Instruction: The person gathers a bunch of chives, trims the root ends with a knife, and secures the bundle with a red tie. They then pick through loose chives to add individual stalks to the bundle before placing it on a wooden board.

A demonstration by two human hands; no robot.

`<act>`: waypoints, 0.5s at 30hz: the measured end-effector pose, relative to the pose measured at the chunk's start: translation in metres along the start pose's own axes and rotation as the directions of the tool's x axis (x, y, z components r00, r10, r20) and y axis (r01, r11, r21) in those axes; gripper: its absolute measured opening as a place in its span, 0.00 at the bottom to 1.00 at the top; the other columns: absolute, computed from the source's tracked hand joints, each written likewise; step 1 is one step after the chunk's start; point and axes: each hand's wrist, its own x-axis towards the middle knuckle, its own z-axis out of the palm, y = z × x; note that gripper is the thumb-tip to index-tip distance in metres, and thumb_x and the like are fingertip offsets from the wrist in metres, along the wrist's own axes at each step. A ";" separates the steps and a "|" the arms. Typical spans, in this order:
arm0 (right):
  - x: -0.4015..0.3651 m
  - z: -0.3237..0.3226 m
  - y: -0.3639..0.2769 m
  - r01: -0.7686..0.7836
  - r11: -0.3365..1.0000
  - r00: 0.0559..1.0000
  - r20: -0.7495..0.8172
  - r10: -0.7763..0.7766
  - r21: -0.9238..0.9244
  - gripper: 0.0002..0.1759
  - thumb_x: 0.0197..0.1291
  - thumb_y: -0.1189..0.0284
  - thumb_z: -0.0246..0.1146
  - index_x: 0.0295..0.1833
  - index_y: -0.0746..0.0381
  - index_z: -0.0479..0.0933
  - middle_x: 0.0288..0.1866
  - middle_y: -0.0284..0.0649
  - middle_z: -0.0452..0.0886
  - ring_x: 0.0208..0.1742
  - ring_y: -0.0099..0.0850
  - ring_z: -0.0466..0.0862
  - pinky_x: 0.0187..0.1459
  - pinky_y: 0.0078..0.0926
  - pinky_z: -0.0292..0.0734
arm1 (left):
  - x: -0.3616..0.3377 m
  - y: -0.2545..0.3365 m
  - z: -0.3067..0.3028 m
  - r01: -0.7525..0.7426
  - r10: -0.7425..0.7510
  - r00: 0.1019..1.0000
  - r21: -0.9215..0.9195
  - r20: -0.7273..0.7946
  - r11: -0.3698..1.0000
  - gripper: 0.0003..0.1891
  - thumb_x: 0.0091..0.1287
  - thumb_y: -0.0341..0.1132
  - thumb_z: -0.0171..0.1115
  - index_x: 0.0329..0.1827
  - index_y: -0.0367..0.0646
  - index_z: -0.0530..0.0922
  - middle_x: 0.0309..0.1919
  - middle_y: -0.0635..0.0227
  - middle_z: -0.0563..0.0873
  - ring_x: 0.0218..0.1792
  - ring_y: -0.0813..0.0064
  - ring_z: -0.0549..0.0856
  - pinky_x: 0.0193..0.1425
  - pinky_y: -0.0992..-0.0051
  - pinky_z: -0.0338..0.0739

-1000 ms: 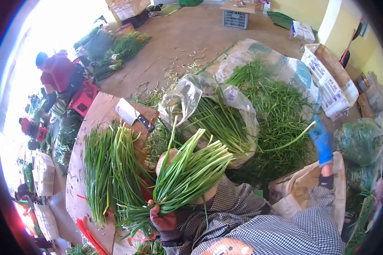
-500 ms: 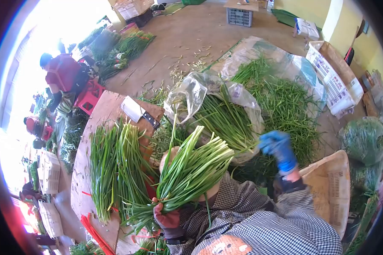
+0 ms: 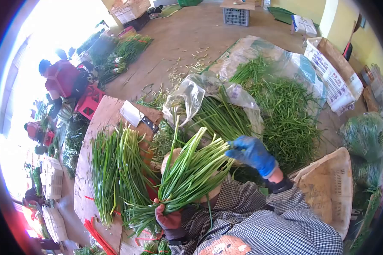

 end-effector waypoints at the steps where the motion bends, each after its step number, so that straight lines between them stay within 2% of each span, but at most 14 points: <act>1: 0.003 0.014 0.005 0.008 0.998 1.000 -0.027 -0.010 -0.070 0.15 0.54 0.67 0.75 0.42 0.66 0.85 0.38 0.44 0.86 0.36 0.32 0.85 0.39 0.28 0.79 | -0.002 0.001 0.000 0.003 -0.003 1.000 0.006 0.002 1.000 0.23 0.62 0.31 0.56 0.62 0.56 0.76 0.54 0.56 0.84 0.52 0.53 0.85 0.53 0.37 0.81; 3: 0.005 0.022 0.008 0.013 0.990 0.999 -0.046 -0.020 -0.142 0.14 0.52 0.69 0.76 0.41 0.67 0.85 0.34 0.44 0.85 0.33 0.33 0.84 0.37 0.29 0.78 | -0.003 0.003 -0.004 0.009 -0.009 1.000 -0.023 0.006 1.000 0.23 0.62 0.31 0.56 0.62 0.57 0.77 0.54 0.56 0.84 0.52 0.52 0.85 0.53 0.36 0.81; 6: 0.003 0.023 0.008 0.039 0.993 0.998 -0.046 -0.044 -0.108 0.12 0.50 0.74 0.76 0.40 0.67 0.85 0.32 0.45 0.84 0.32 0.36 0.84 0.35 0.29 0.78 | -0.002 0.004 -0.011 0.006 -0.007 1.000 -0.041 -0.028 0.999 0.23 0.62 0.31 0.56 0.61 0.58 0.77 0.55 0.56 0.84 0.53 0.51 0.84 0.53 0.34 0.80; 8: 0.001 0.018 0.006 0.032 0.998 0.997 -0.062 -0.036 -0.058 0.08 0.51 0.78 0.73 0.38 0.65 0.85 0.32 0.42 0.84 0.32 0.33 0.83 0.36 0.28 0.78 | 0.001 0.003 -0.011 -0.005 0.004 0.998 -0.032 -0.058 0.999 0.22 0.62 0.31 0.56 0.61 0.58 0.77 0.55 0.56 0.84 0.53 0.50 0.84 0.52 0.33 0.79; 10: -0.002 -0.004 0.013 -0.026 0.999 0.974 -0.225 0.022 -0.018 0.04 0.52 0.75 0.71 0.34 0.63 0.84 0.31 0.41 0.84 0.30 0.33 0.83 0.36 0.29 0.78 | 0.001 0.004 -0.009 0.018 -0.018 0.999 -0.007 -0.032 1.000 0.22 0.62 0.31 0.56 0.61 0.58 0.77 0.56 0.57 0.83 0.54 0.51 0.84 0.53 0.33 0.79; 12: -0.010 -0.058 0.030 -0.174 0.960 0.924 -0.374 0.082 -0.218 0.03 0.54 0.74 0.70 0.32 0.61 0.84 0.30 0.39 0.83 0.30 0.30 0.82 0.36 0.28 0.78 | 0.000 0.005 -0.005 0.021 -0.021 0.999 -0.014 -0.026 1.000 0.22 0.62 0.31 0.56 0.61 0.58 0.77 0.56 0.57 0.83 0.54 0.51 0.84 0.53 0.33 0.79; 13: -0.019 -0.088 0.042 -0.234 0.907 0.890 -0.453 0.055 -0.349 0.04 0.56 0.73 0.69 0.31 0.60 0.82 0.28 0.38 0.82 0.30 0.30 0.82 0.36 0.28 0.77 | 0.000 0.004 -0.004 0.027 -0.028 0.999 -0.019 -0.022 0.999 0.23 0.62 0.31 0.56 0.61 0.58 0.77 0.57 0.57 0.83 0.54 0.51 0.84 0.53 0.34 0.79; 14: -0.033 -0.122 0.062 -0.343 0.866 0.855 -0.504 0.127 -0.364 0.04 0.57 0.74 0.68 0.30 0.60 0.81 0.28 0.38 0.82 0.29 0.29 0.81 0.35 0.26 0.77 | -0.001 0.004 -0.005 0.027 -0.028 0.999 -0.022 -0.023 0.999 0.23 0.62 0.31 0.56 0.61 0.58 0.77 0.57 0.57 0.83 0.54 0.51 0.84 0.53 0.34 0.79; 15: -0.047 -0.155 0.074 -0.426 0.758 0.845 -0.518 0.137 -0.495 0.05 0.57 0.75 0.67 0.29 0.60 0.80 0.27 0.37 0.81 0.27 0.29 0.80 0.34 0.26 0.76 | -0.001 0.004 -0.006 0.026 -0.027 0.999 -0.019 -0.025 0.999 0.22 0.62 0.31 0.56 0.61 0.58 0.77 0.57 0.57 0.83 0.54 0.51 0.84 0.53 0.34 0.79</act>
